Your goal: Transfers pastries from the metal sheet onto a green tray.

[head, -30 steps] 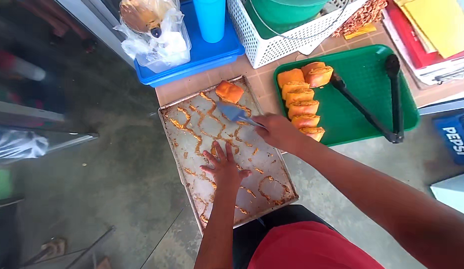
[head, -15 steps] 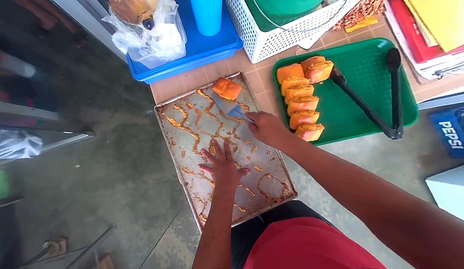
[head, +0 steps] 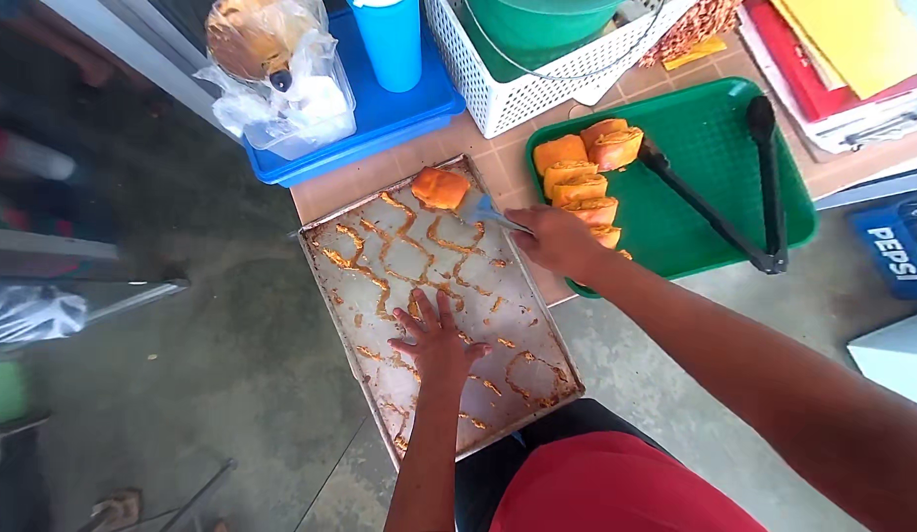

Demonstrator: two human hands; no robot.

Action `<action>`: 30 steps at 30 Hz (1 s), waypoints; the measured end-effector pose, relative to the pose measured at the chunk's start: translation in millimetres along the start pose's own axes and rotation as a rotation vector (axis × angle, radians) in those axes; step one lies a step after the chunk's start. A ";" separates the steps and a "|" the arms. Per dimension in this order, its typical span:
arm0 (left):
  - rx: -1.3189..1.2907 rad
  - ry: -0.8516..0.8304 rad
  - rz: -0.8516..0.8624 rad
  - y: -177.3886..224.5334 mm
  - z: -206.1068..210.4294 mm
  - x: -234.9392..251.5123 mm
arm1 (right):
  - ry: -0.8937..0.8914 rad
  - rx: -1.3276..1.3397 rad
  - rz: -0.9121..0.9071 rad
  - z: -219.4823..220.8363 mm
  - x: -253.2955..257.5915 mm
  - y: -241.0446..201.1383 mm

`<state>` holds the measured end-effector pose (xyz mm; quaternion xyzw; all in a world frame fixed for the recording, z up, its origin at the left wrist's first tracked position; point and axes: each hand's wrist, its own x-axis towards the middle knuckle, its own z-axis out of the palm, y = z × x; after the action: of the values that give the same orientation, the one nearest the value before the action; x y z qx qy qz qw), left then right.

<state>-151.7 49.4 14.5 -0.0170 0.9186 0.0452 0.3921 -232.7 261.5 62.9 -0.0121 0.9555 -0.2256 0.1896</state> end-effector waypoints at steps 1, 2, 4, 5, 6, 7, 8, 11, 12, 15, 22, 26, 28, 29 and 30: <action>-0.002 0.000 0.002 0.1 -0.5 1.1 | 0.000 -0.002 -0.015 -5.3 -13.1 8.6; -0.002 -0.002 0.002 0.3 -0.8 2.1 | -0.004 -0.004 -0.004 -9.1 -25.3 16.6; -0.003 -0.011 0.003 0.4 1.4 1.8 | -0.020 0.005 0.060 -8.4 -27.9 17.7; 0.004 -0.012 0.004 0.3 2.4 0.9 | -0.029 0.012 0.083 -4.5 -16.4 11.4; 0.012 -0.009 0.002 0.3 2.1 0.6 | -0.041 0.017 0.097 -1.9 2.8 2.5; 0.018 -0.006 -0.003 0.5 0.8 0.7 | -0.049 0.020 0.096 -1.5 24.2 -6.9; 0.024 -0.006 -0.007 1.0 -0.1 1.0 | -0.050 0.018 0.088 -2.7 40.7 -13.6; 0.038 0.000 -0.005 0.9 1.2 1.2 | -0.012 0.007 0.009 -8.4 30.3 -2.0; 0.032 0.002 -0.002 1.3 0.1 2.4 | 0.015 0.009 -0.020 -10.2 13.7 9.5; 0.018 -0.015 0.006 0.3 -1.0 2.9 | 0.028 0.063 -0.029 -4.3 -30.2 28.1; 0.019 0.011 -0.025 0.6 0.5 2.4 | -0.059 0.143 0.025 28.8 35.9 -5.4; 0.026 0.021 -0.026 1.4 0.6 2.5 | -0.083 0.253 0.043 45.0 -26.5 10.4; 0.028 0.027 -0.021 1.5 2.4 1.5 | -0.175 0.269 0.074 54.2 -51.1 4.4; 0.022 0.029 -0.020 1.5 2.2 0.5 | -0.233 0.243 0.075 56.0 -57.2 -1.6; 0.020 0.030 -0.022 1.7 0.8 -0.2 | -0.298 0.201 0.070 54.0 -59.9 -7.5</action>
<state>-151.2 51.1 14.2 -0.0239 0.9247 0.0316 0.3787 -157.8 238.2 42.9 0.0070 0.8894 -0.3089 0.3370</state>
